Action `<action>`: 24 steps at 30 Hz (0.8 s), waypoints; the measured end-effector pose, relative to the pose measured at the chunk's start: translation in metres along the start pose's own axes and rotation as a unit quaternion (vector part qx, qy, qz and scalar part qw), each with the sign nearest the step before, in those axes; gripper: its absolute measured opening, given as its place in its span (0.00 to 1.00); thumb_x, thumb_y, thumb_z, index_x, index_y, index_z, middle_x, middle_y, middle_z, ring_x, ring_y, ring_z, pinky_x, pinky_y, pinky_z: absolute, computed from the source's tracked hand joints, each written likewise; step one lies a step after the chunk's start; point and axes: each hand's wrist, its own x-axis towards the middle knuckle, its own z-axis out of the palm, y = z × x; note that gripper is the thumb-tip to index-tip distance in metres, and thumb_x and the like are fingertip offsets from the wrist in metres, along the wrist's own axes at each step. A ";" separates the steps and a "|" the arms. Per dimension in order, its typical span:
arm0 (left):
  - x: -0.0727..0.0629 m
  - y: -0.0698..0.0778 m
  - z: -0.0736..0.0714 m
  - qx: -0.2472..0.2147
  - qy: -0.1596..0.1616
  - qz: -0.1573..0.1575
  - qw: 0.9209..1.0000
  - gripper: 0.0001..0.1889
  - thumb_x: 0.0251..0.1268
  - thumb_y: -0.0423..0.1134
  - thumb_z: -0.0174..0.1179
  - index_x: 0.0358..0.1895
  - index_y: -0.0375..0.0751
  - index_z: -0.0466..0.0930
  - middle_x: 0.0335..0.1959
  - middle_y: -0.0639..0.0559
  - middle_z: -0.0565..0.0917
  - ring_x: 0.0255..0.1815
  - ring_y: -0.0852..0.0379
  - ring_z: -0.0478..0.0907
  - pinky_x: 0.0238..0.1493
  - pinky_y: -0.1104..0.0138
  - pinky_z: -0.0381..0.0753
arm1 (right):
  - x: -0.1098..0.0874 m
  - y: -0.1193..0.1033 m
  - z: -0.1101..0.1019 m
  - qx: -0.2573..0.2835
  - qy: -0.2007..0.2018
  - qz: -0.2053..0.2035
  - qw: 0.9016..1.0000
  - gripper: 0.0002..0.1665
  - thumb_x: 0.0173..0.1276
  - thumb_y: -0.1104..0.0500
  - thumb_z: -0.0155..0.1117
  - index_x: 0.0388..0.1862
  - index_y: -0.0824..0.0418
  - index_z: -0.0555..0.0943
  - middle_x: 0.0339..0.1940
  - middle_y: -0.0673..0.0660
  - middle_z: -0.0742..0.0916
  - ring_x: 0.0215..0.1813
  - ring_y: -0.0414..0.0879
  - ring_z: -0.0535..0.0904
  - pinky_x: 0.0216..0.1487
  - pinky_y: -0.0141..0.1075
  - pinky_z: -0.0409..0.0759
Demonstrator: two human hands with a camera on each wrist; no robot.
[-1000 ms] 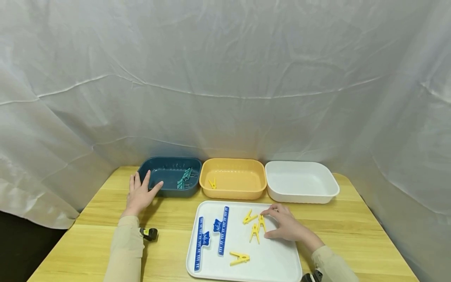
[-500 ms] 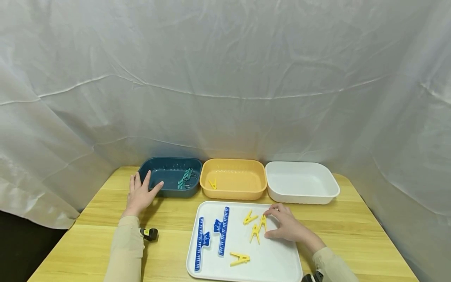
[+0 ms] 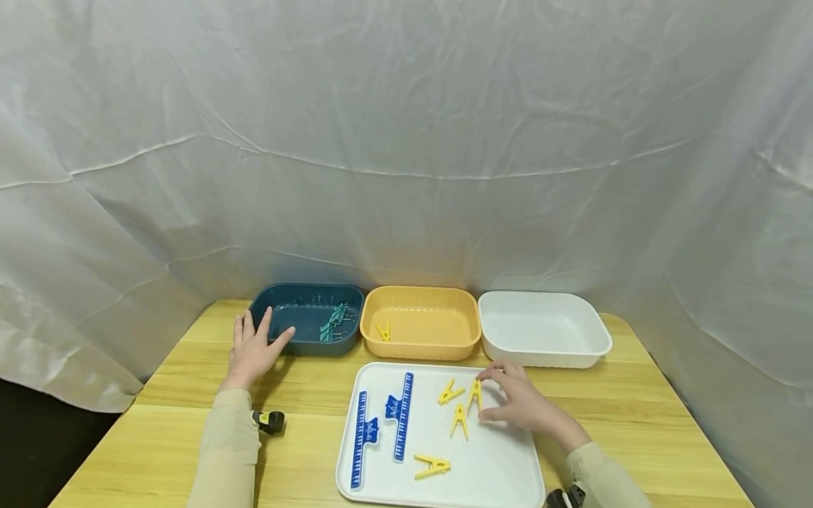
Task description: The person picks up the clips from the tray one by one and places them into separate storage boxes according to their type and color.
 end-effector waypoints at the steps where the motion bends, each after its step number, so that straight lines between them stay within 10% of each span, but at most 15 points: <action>1: 0.000 0.000 0.000 0.001 0.001 0.000 1.000 0.48 0.66 0.72 0.42 0.80 0.52 0.35 0.79 0.36 0.25 0.79 0.35 0.19 0.67 0.26 0.41 | 0.000 0.000 -0.001 0.000 0.003 -0.002 1.000 0.34 0.48 0.44 0.79 0.53 0.52 0.80 0.58 0.57 0.76 0.61 0.54 0.66 0.61 0.56 0.69; 24: 0.001 0.000 0.001 -0.001 0.002 -0.004 1.000 0.48 0.65 0.74 0.41 0.80 0.53 0.36 0.79 0.38 0.24 0.79 0.37 0.19 0.69 0.27 0.41 | 0.015 -0.018 -0.012 -0.002 0.038 -0.047 0.998 0.31 0.50 0.50 0.79 0.53 0.55 0.80 0.57 0.58 0.77 0.60 0.55 0.68 0.57 0.56 0.71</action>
